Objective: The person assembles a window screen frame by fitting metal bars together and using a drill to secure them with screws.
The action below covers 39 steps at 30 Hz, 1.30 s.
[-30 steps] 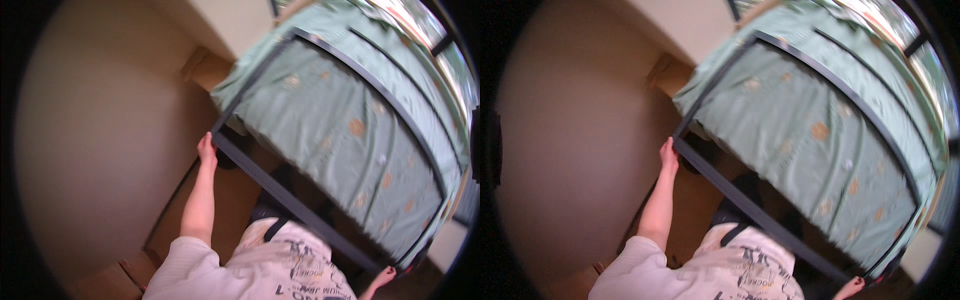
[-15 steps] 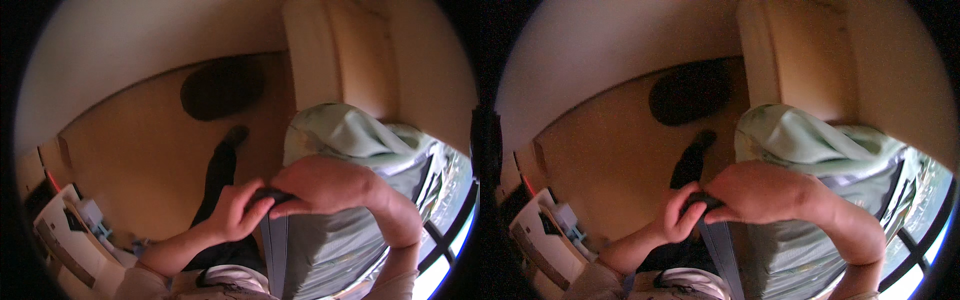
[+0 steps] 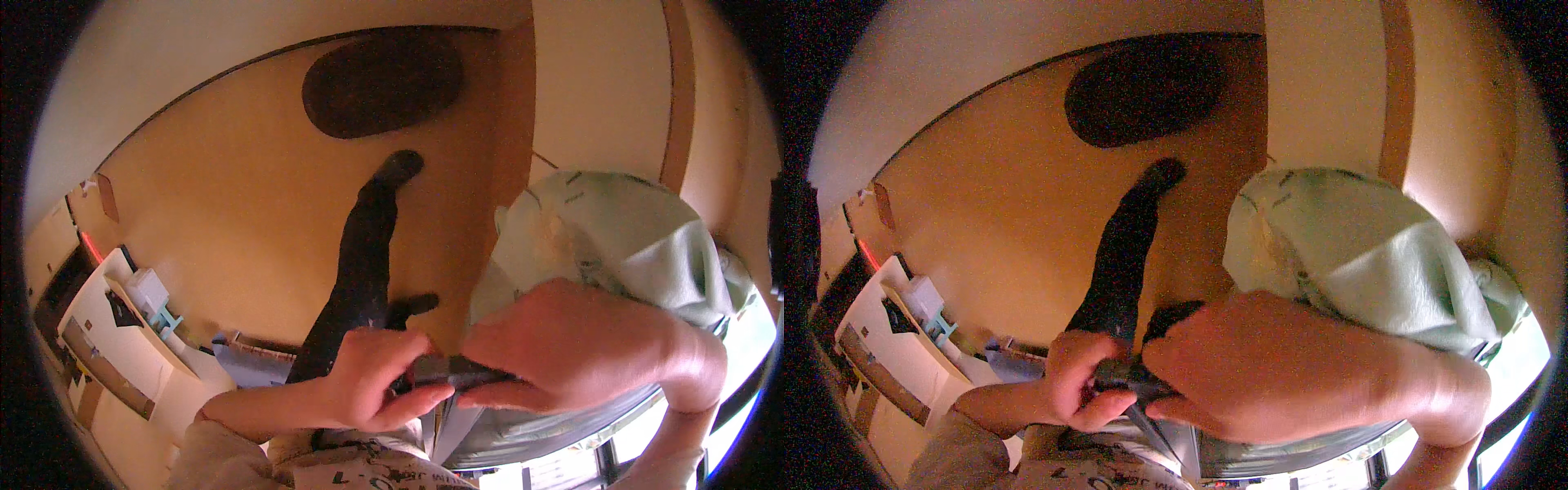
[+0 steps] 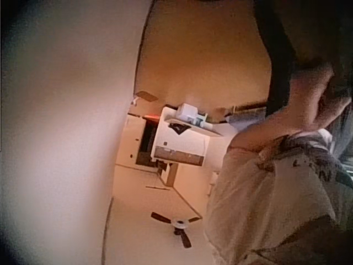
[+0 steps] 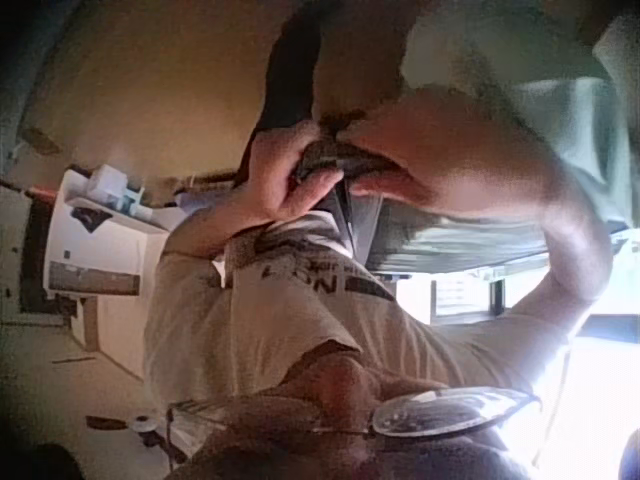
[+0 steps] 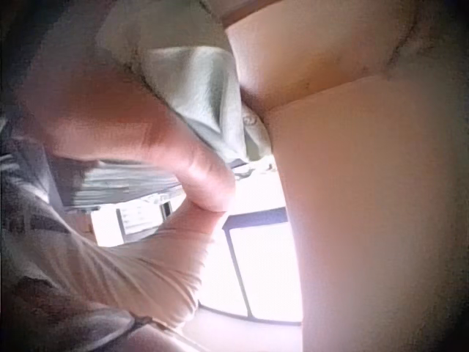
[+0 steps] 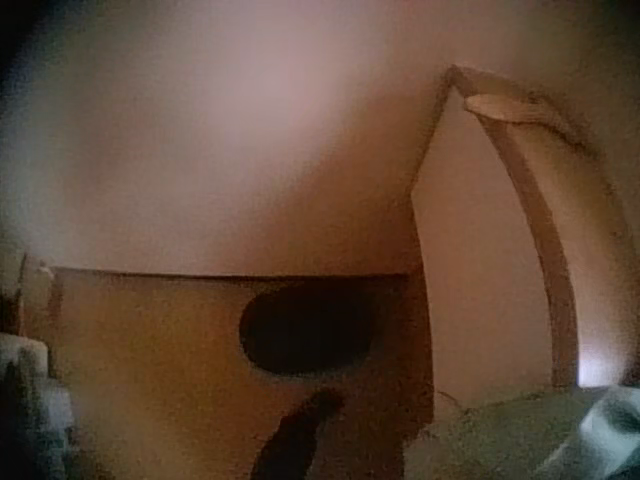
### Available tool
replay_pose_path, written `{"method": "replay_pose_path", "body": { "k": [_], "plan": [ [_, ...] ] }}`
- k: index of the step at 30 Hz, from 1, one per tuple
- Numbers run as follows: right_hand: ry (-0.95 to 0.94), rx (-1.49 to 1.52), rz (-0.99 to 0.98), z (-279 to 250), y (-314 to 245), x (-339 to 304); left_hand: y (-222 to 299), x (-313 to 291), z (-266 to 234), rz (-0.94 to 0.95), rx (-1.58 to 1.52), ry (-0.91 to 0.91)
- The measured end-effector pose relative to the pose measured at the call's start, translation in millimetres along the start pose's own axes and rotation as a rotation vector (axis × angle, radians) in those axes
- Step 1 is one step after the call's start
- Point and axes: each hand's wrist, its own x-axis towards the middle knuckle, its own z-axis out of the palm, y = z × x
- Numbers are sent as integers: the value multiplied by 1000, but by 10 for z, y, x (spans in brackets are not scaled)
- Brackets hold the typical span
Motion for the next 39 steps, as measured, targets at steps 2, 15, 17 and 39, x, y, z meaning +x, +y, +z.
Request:
{"method": "replay_pose_path", "body": {
  "k": [2,15,17,39],
  "plan": [
    [-46,-92,71,-83,-31,9,-71,-94,94,-27,-118,-38],
    [1740,-169,375,3369,-343,-807,-101,-773,496,-193,-299,182],
    [1885,101,508,4574,-332,-598,177,-683,771,-166,-343,239],
    [1757,2132,-1912,7337,-118,1775,-272,-3244,2369,-966,-27,-613]
  ]
}}
